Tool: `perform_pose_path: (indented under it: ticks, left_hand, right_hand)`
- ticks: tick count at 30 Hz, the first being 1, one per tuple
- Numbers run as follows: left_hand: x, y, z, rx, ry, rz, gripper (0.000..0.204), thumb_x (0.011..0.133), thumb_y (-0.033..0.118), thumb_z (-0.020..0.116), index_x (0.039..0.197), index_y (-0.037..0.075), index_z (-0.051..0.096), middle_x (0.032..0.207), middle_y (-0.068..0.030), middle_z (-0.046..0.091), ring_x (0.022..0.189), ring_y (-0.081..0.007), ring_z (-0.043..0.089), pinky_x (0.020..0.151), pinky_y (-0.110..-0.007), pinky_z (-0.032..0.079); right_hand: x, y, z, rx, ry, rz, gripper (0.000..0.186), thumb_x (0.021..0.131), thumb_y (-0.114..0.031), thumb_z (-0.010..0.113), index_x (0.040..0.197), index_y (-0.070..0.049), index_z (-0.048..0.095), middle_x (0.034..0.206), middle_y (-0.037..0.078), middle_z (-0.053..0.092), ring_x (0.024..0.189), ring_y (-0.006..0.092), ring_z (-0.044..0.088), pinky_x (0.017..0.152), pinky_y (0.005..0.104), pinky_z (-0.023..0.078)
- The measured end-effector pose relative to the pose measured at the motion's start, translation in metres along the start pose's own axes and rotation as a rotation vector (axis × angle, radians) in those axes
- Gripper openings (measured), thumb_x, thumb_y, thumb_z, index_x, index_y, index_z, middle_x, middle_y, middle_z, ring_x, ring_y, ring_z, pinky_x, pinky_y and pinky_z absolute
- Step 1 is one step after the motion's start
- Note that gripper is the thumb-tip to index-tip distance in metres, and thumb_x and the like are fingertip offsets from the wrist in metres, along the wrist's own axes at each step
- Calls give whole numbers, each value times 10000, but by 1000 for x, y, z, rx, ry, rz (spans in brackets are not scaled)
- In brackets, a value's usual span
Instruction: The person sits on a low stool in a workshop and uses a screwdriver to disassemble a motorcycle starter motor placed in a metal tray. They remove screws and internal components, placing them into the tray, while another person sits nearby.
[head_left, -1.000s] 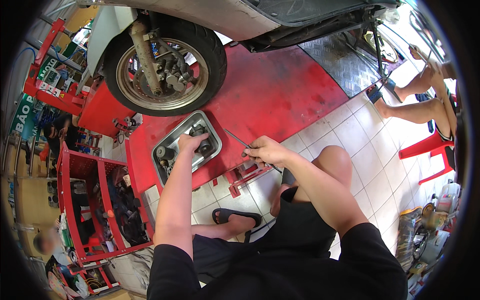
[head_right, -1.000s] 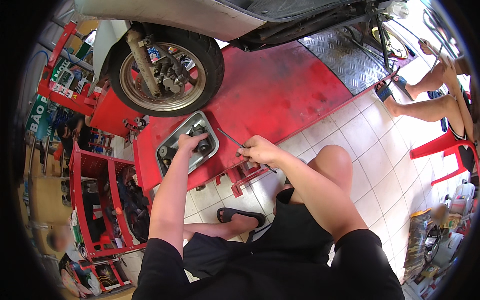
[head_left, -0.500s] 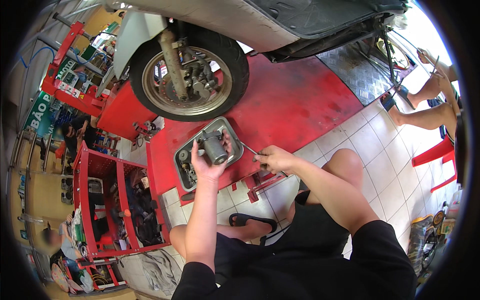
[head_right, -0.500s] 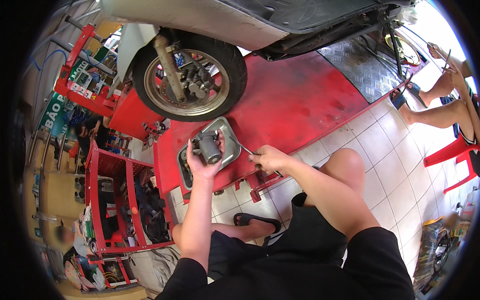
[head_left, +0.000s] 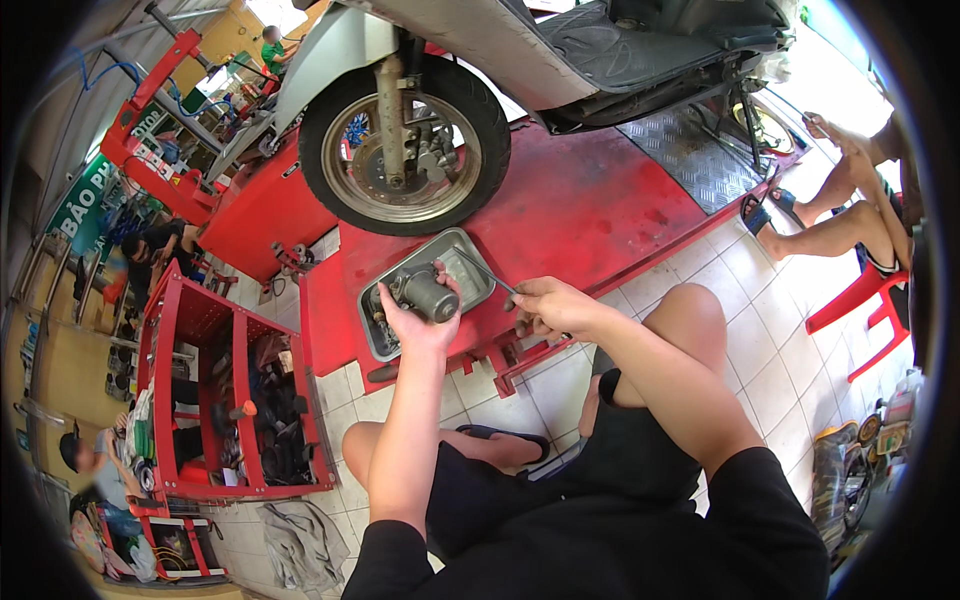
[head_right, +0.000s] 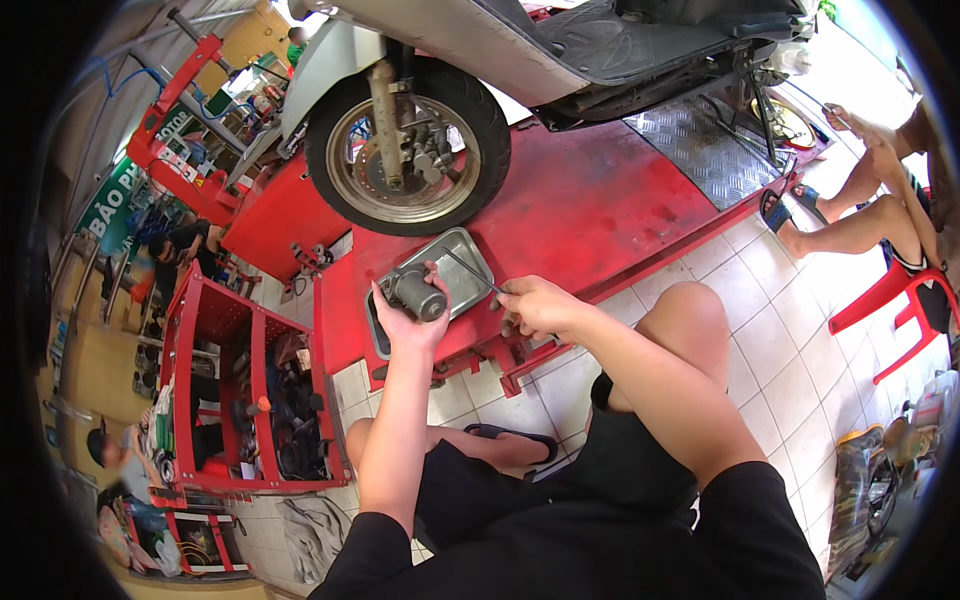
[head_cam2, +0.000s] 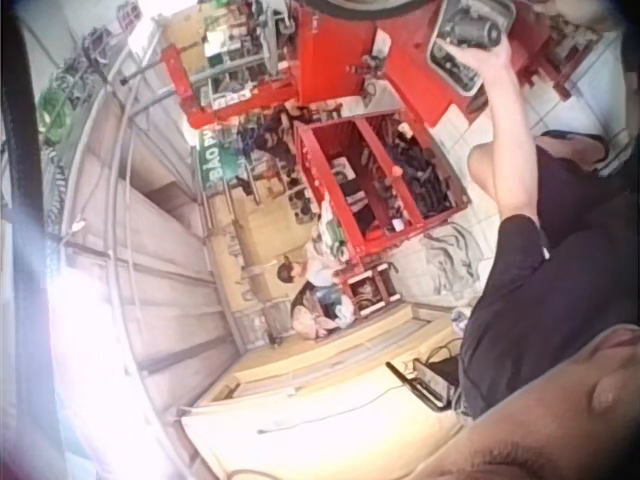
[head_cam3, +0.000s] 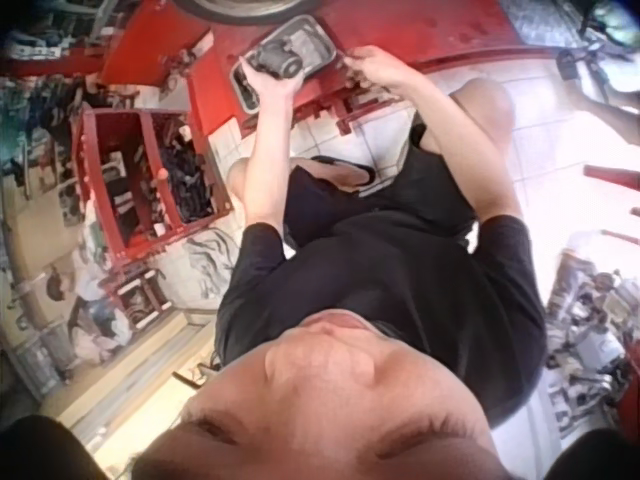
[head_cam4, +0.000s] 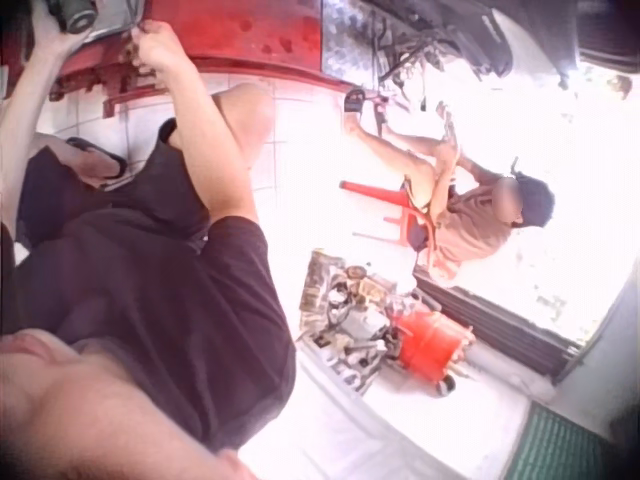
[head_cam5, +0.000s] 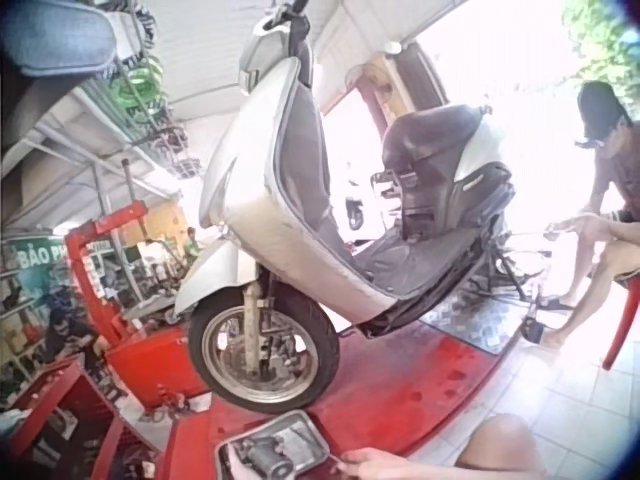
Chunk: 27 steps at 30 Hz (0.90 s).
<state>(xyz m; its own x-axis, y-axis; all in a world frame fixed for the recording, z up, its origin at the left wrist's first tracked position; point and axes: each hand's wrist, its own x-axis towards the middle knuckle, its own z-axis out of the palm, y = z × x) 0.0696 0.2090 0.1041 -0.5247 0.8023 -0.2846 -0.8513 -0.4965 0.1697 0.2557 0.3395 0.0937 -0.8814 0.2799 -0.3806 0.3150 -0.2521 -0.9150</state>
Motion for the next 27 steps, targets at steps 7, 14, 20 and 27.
perform_pose_path:
  ticks: [7,14,20,27]
  left_hand:
    - [-37,3,24,30,59,13,688,927,626,473,1226,6,496,1077,-199,617,794,-264,585,749,-396,545]
    - [-55,18,25,118,-59,-15,641,934,601,428,1203,33,556,1087,-172,641,759,-238,594,723,-372,521]
    - [-66,33,7,216,-266,14,603,923,585,441,1198,68,587,1086,-153,650,681,-193,573,688,-363,503]
    - [-83,72,-2,252,-183,99,665,922,630,405,1196,46,567,1050,-156,638,667,-257,557,715,-419,486]
  right_hand:
    - [-57,-43,29,-331,-43,6,327,1049,-276,447,1135,-4,607,780,42,597,575,94,464,501,269,385]
    - [-69,-102,40,-912,10,-216,304,986,-208,517,1023,33,697,819,142,685,769,223,657,756,382,511]
    - [-40,-101,42,-943,-92,-370,298,974,-212,530,1024,35,689,836,167,701,781,274,679,759,419,520]
    - [-20,-113,80,-962,-411,-444,290,968,-224,546,1051,21,676,879,196,694,870,322,674,800,441,501]
